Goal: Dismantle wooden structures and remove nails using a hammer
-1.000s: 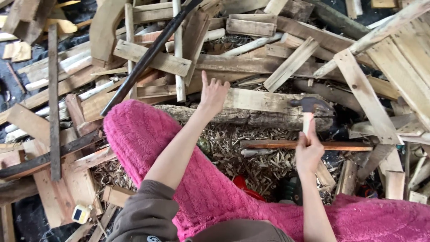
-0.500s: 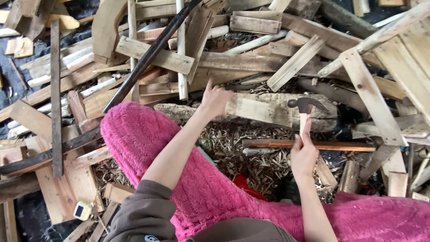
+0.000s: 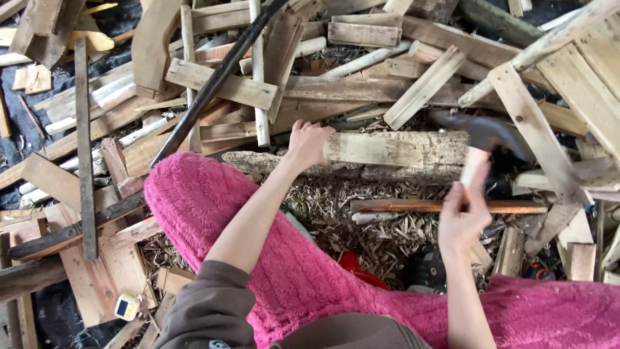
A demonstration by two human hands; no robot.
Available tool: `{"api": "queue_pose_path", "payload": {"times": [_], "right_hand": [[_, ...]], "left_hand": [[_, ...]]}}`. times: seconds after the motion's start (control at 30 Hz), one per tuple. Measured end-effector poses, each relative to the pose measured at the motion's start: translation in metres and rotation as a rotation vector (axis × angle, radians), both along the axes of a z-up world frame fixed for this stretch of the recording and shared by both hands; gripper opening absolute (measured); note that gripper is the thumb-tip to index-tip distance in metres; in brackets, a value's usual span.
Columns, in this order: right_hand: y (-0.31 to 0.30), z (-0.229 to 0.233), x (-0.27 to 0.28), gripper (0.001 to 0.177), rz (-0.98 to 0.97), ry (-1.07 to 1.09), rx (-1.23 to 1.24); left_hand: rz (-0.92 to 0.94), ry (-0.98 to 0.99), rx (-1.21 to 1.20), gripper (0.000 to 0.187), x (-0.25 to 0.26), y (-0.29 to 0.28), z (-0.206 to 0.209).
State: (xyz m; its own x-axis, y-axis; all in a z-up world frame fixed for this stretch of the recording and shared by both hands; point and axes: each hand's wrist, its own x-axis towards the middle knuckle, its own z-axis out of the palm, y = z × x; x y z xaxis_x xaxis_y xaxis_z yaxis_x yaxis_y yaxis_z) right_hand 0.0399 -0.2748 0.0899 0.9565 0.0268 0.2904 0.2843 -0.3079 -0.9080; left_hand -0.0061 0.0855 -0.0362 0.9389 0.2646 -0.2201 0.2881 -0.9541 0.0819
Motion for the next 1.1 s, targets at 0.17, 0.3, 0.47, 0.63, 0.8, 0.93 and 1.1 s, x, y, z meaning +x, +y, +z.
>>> {"api": "queue_pose_path", "payload": {"times": [0.17, 0.3, 0.47, 0.63, 0.8, 0.93, 1.1], "right_hand": [[0.011, 0.006, -0.024, 0.031, 0.058, 0.187, -0.473], [0.01, 0.016, -0.007, 0.042, 0.161, 0.173, -0.313], [0.003, 0.028, 0.0, 0.032, 0.04, -0.247, -0.182], [-0.01, -0.056, -0.016, 0.014, 0.0, -0.095, -0.509], [0.014, 0.021, -0.016, 0.035, 0.178, 0.278, -0.362], [0.009, 0.027, -0.01, 0.046, 0.103, -0.141, -0.203], [-0.002, -0.033, -0.015, 0.009, -0.067, -0.291, -0.341]], "left_hand": [[-0.007, 0.019, 0.013, 0.089, -0.004, -0.007, 0.023], [-0.005, 0.036, 0.012, 0.093, -0.005, -0.011, 0.045], [-0.021, -0.072, 0.088, 0.084, -0.005, -0.015, 0.052], [-0.024, -0.06, 0.099, 0.08, -0.011, -0.025, 0.07], [0.005, 0.003, 0.132, 0.074, -0.011, -0.026, 0.062], [0.006, -0.011, 0.148, 0.076, -0.006, -0.026, 0.066], [0.017, 0.056, 0.071, 0.085, -0.004, -0.024, 0.074]]}}
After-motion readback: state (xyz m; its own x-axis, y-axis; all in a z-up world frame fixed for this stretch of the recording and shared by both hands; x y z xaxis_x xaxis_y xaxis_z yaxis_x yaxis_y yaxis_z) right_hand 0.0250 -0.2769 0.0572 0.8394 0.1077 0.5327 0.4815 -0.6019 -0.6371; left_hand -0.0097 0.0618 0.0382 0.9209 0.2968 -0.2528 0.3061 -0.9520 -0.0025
